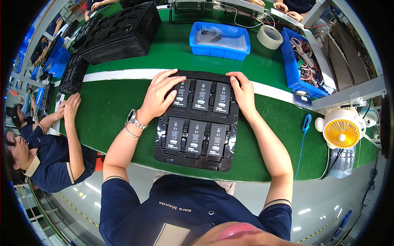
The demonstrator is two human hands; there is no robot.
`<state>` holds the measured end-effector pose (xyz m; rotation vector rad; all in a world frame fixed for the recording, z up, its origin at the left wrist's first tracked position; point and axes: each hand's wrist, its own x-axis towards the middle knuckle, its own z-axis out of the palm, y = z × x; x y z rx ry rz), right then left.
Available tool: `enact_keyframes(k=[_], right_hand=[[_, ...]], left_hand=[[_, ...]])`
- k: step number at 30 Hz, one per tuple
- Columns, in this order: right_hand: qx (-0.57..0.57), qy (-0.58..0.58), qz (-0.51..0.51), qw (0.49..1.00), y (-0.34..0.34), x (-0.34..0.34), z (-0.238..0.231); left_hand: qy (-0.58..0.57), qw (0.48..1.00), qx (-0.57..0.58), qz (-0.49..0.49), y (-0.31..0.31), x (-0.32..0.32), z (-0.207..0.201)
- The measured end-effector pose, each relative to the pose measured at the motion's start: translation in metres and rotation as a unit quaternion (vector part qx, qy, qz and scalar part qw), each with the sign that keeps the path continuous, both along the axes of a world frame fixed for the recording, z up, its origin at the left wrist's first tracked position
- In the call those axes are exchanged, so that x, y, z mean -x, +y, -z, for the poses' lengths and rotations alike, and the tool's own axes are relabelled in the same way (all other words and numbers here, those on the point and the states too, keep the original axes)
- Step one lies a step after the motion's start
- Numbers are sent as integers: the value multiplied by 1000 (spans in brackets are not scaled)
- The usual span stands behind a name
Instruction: The person assembles electronic components by placing them into a tray by hand.
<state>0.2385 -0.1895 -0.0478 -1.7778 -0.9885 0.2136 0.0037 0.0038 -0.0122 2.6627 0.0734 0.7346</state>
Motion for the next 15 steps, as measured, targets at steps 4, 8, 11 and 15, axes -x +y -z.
enact_keyframes(k=[4,8,11,15], right_hand=[[-7,-8,-3,1000,0,-1,0],[-1,2,0,1000,0,0,-1],[-3,-9,-1,1000,0,-1,0],[6,6,-1,1000,-1,0,-1]], left_hand=[[-8,1000,0,-10,-3,0,-4],[-19,998,-47,-44,-6,1,-6],[-23,996,-55,-66,-7,2,-6],[-36,997,-18,-67,-6,1,-4]])
